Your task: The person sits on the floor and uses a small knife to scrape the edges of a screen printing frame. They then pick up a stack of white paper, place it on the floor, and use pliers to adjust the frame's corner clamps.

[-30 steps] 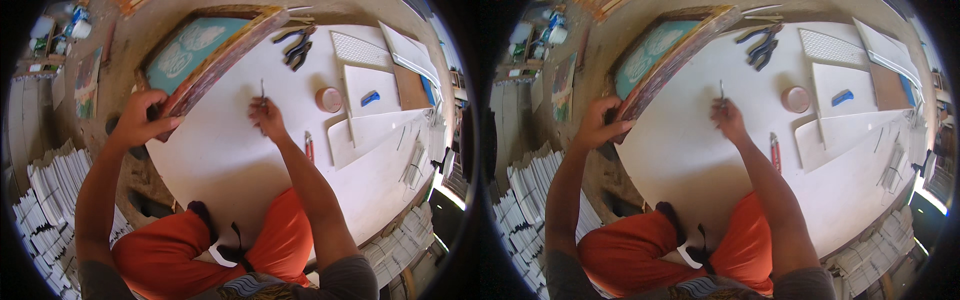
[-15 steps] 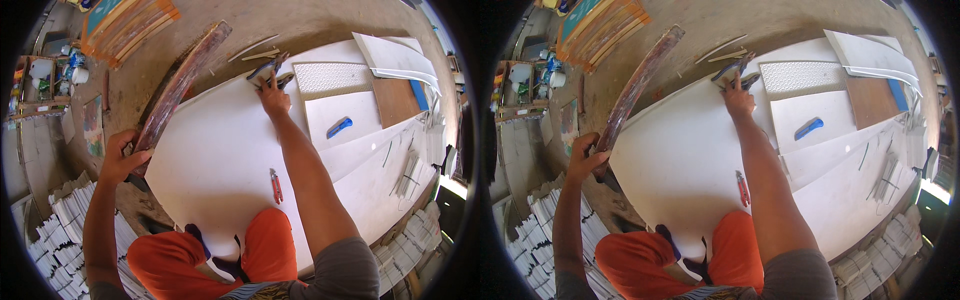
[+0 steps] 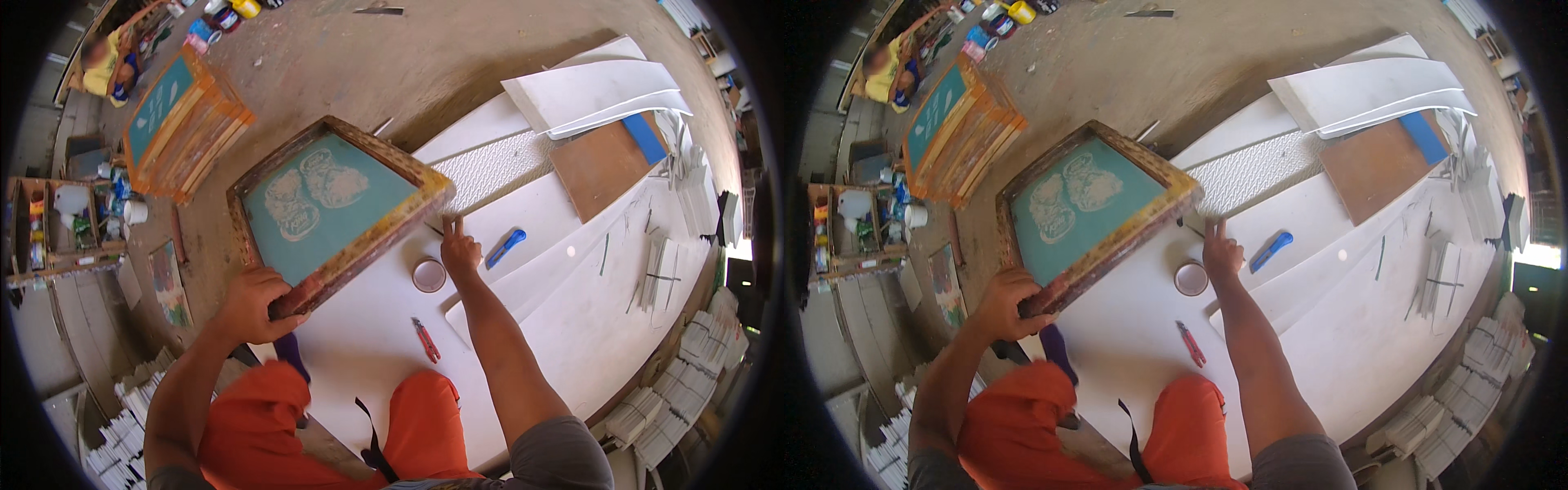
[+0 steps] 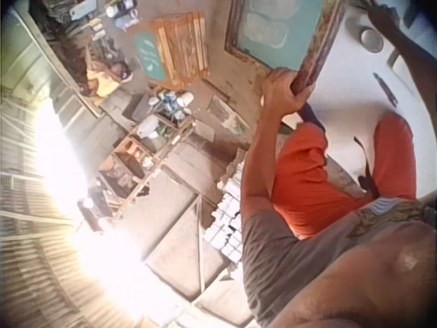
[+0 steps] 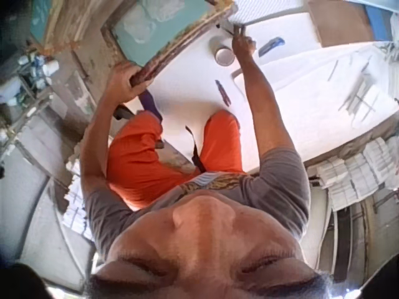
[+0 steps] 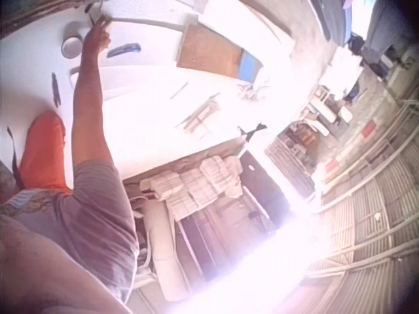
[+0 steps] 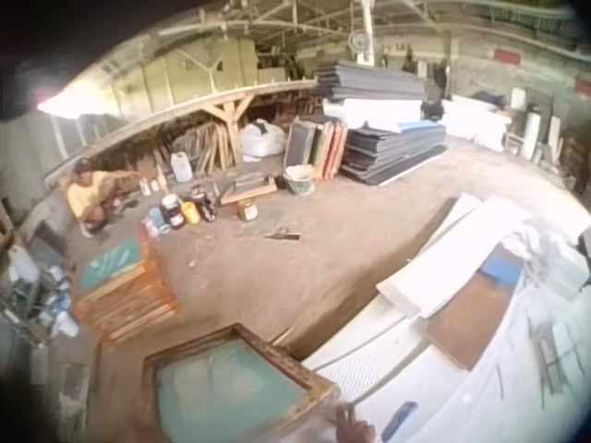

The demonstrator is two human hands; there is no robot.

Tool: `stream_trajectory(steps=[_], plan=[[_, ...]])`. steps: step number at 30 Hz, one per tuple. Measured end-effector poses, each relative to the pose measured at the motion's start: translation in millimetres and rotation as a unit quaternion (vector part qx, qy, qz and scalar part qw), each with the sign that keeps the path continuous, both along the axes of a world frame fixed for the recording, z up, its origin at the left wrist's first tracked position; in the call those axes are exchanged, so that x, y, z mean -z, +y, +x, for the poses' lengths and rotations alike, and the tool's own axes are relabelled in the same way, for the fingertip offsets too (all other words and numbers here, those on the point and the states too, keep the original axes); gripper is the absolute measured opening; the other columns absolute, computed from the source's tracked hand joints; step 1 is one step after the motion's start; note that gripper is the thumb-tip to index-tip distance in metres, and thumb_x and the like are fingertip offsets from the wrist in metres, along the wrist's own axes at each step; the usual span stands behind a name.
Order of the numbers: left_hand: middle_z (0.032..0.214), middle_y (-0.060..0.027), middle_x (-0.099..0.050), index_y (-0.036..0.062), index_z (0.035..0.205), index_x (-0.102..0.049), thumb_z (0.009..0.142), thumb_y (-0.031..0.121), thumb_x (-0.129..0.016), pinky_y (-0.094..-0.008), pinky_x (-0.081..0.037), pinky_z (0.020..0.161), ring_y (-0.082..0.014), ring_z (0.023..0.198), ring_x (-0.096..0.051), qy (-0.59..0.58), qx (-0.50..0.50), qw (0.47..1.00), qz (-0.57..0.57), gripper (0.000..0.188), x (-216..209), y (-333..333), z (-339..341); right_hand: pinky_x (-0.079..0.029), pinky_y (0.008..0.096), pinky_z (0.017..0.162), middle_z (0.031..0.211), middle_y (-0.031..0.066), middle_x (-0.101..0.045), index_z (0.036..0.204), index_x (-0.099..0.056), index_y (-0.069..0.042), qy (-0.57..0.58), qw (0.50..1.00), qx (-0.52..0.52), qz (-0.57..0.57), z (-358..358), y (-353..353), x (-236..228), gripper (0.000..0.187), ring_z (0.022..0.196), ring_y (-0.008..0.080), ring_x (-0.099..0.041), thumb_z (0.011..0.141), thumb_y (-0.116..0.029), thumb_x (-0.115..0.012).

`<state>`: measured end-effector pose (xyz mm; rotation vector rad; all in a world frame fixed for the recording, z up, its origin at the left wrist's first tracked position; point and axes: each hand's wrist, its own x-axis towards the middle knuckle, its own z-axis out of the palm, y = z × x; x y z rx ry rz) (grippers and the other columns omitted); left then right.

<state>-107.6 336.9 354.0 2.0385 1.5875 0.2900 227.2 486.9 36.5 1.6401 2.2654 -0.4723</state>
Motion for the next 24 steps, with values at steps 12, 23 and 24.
stream_trajectory(steps=[12, 23, 24], plan=[[0.077, -0.0127, -0.062, 0.0011, 0.081, -0.067, 0.069, 0.031, -0.088, -0.0421, -0.048, 0.074, -0.0332, 0.074, -0.061, 0.009, 0.092, 0.995, 0.049, 0.038, 37, 93, -95, -0.062, 0.0491, 0.079, 0.157, 0.0149, -0.050, 0.142, -0.060, -0.019, 0.101, 0.975, 0.199, -0.011, 43, -72, -33, 0.059, 0.099, 0.0359, -0.075, 0.084, -0.020, -0.071], [0.073, -0.0135, -0.057, 0.0004, 0.079, -0.064, 0.074, 0.029, -0.085, -0.0436, -0.045, 0.068, -0.0342, 0.068, -0.056, -0.066, 0.075, 0.994, 0.049, 0.036, 71, 140, -170, -0.058, 0.0569, 0.081, 0.116, 0.0229, -0.064, 0.129, -0.053, -0.008, 0.164, 0.918, 0.361, 0.014, -167, 21, 12, 0.057, 0.095, 0.0469, -0.071, 0.089, -0.044, -0.073], [0.072, -0.0134, -0.056, 0.0006, 0.078, -0.063, 0.074, 0.029, -0.085, -0.0434, -0.044, 0.068, -0.0340, 0.068, -0.056, -0.070, 0.081, 0.993, 0.059, 0.036, 78, 141, -178, -0.057, 0.0580, 0.080, 0.110, 0.0220, -0.065, 0.116, -0.052, -0.008, 0.165, 0.903, 0.395, 0.034, -188, 22, 6, 0.043, 0.095, 0.0466, -0.072, 0.090, -0.038, -0.069]])
